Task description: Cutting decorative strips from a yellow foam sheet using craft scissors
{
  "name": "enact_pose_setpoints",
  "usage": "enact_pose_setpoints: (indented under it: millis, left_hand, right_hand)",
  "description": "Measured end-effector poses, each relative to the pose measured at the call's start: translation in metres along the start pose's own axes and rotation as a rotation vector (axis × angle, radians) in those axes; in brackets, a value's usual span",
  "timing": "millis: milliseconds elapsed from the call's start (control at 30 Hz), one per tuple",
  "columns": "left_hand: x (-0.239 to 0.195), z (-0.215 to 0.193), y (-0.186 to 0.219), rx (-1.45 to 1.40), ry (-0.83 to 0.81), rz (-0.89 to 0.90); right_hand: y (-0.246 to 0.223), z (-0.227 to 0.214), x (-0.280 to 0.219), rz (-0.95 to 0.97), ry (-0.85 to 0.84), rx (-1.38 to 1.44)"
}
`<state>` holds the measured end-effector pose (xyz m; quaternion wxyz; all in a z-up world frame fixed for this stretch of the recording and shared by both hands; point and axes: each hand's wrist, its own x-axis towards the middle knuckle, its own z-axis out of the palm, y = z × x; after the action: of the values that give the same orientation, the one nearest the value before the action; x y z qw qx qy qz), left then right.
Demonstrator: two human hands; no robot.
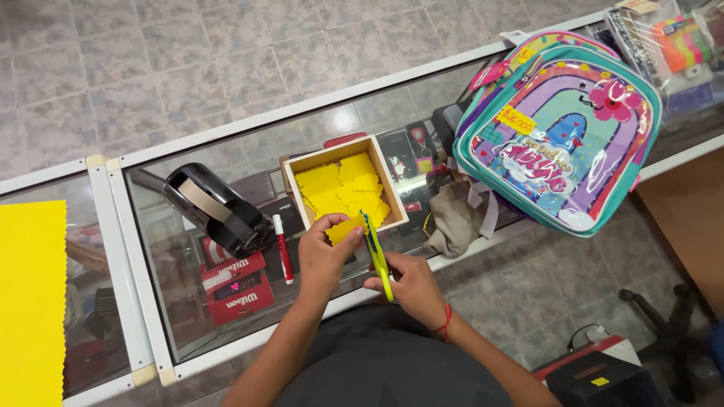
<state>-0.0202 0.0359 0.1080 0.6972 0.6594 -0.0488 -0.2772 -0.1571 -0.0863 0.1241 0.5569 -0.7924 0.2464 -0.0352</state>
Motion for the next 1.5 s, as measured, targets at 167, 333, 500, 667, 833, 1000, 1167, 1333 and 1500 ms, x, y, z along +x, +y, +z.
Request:
enact_pose_setpoints:
  millis: [167, 333, 500, 667, 833, 1000, 1167, 1333, 1500]
  left_hand:
    - [0.001, 0.002, 0.001, 0.024, 0.005, -0.001]
    - [-0.009, 0.012, 0.023, -0.032, -0.022, 0.011]
    - [-0.008, 0.014, 0.023, -0.045, -0.046, 0.014]
    - [-0.004, 0.016, 0.021, -0.038, -0.065, 0.008]
    - [0.000, 0.017, 0.021, -0.040, -0.092, 0.000]
    - [0.002, 0.013, 0.024, -0.053, -0.107, -0.020]
    - [0.006, 0.013, 0.026, -0.018, -0.120, -0.033]
    - [0.012, 0.015, 0.014, -0.039, -0.118, -0.044]
    - [0.012, 0.021, 0.009, 0.088, -0.113, 0.007]
  right_hand:
    - [-0.003, -0.003, 0.003, -0.014, -0.010, -0.013]
    - [-0.004, -0.006, 0.003, -0.021, -0.005, -0.039]
    - [-0.009, -0.010, 0.003, -0.006, -0.006, -0.051]
    - [0.000, -0.009, 0.004, -0.008, 0.014, -0.018]
    - [0.007, -0.006, 0.005, 0.005, 0.050, 0.027]
    - [0.010, -0.005, 0.009, -0.017, 0.059, -0.019]
    - [0.015, -0.003, 0.012, 0.009, 0.037, -0.025]
    - [0.011, -0.006, 0.010, 0.025, 0.021, -0.022]
    - [0.021, -0.008, 0.010, 0.024, 0.009, -0.047]
